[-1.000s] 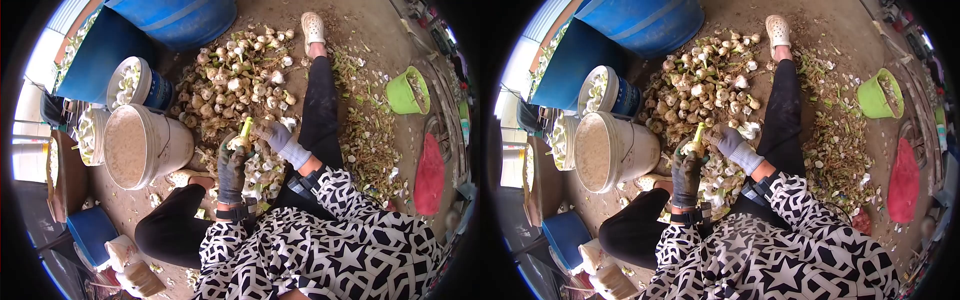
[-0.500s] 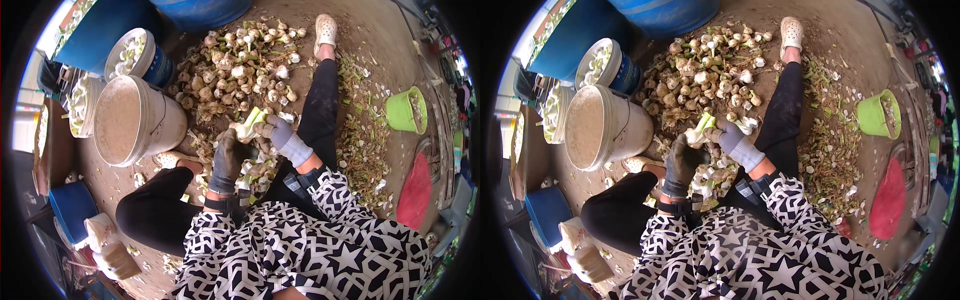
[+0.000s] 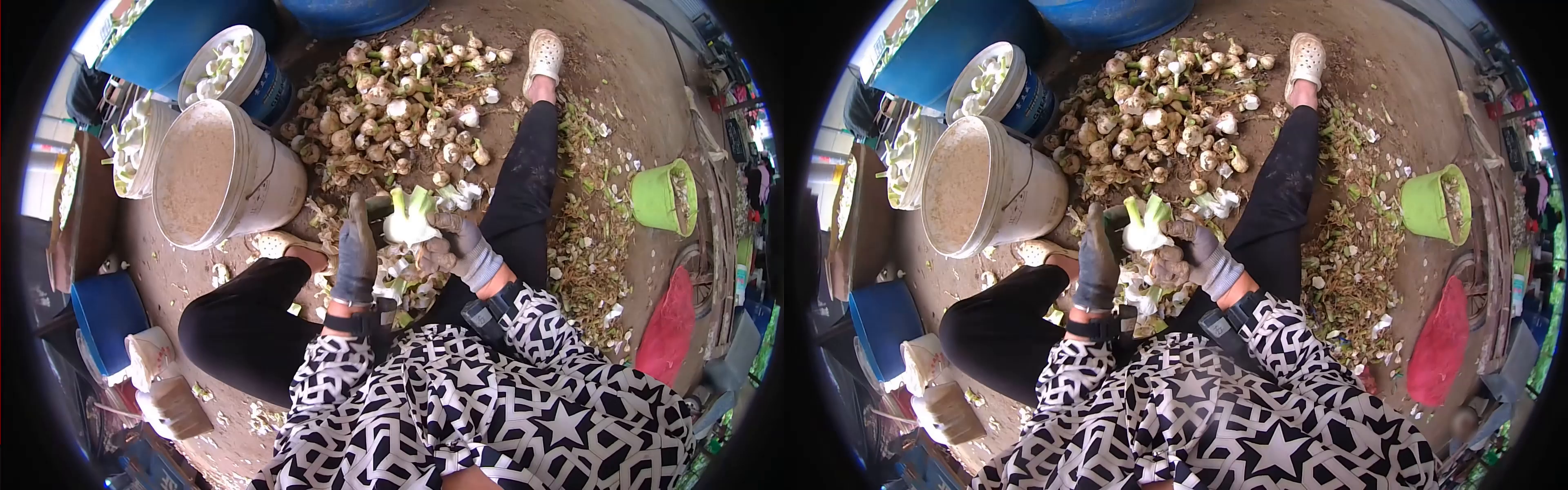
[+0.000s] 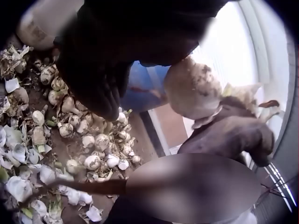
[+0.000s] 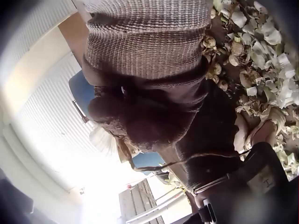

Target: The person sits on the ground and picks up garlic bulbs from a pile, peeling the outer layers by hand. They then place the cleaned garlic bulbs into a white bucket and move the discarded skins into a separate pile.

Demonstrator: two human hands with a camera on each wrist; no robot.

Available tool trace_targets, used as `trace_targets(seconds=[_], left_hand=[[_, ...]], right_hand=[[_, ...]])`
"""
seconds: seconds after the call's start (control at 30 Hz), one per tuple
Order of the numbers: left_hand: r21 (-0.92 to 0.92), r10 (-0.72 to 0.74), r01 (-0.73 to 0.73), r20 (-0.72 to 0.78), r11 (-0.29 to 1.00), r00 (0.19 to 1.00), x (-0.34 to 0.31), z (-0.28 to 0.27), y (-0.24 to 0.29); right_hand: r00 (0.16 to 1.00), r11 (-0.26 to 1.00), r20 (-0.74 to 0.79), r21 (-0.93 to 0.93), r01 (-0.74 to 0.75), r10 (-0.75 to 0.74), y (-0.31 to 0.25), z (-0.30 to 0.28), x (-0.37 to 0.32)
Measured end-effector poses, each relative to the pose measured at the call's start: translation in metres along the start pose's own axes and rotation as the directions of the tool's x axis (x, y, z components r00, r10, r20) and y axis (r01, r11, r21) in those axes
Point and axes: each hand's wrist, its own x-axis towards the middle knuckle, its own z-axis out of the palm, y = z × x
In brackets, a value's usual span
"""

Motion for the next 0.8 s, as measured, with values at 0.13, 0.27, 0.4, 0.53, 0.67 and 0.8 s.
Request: trace_targets(seconds=[0.13, 0.27, 0.4, 0.53, 0.67, 0.8], left_hand=[[0.550, 0.511, -0.542, 0.227, 0.635, 0.829, -0.014, 0.011, -0.021], [-0.532, 0.055, -0.015, 0.059, 0.847, 0.997, -0.003, 0.008, -0.024], [-0.793, -0.038, 0.156, 0.166, 0.588, 0.985, 0.008, -0.016, 0.000], [-0.731, 0.017, 0.095, 0.145, 0.676, 0.989, 0.012, -0.012, 0.004], [-0.681, 0.097, 0.009, 0.119, 0.732, 0.988, 0.012, -0.011, 0.001], [-0.500, 0.203, -0.125, 0.105, 0.857, 0.974, 0.007, -0.007, 0.004]], right_hand=[[0.988, 0.984, -0.125, -0.163, 0.065, -0.086, 0.014, 0.023, 0.006], [0.997, 0.983, -0.059, -0.182, 0.030, -0.041, 0.014, 0.026, -0.010], [0.988, 0.936, -0.008, -0.322, 0.144, -0.155, 0.007, 0.065, -0.062], [0.926, 0.123, -0.373, -0.917, -0.378, 0.064, -0.002, 0.068, -0.065], [0.865, -0.796, -0.336, -0.362, -0.484, -0.373, 0.011, 0.049, -0.040], [0.846, -0.477, -0.026, -0.817, -0.325, -0.532, -0.003, 0.078, -0.007]])
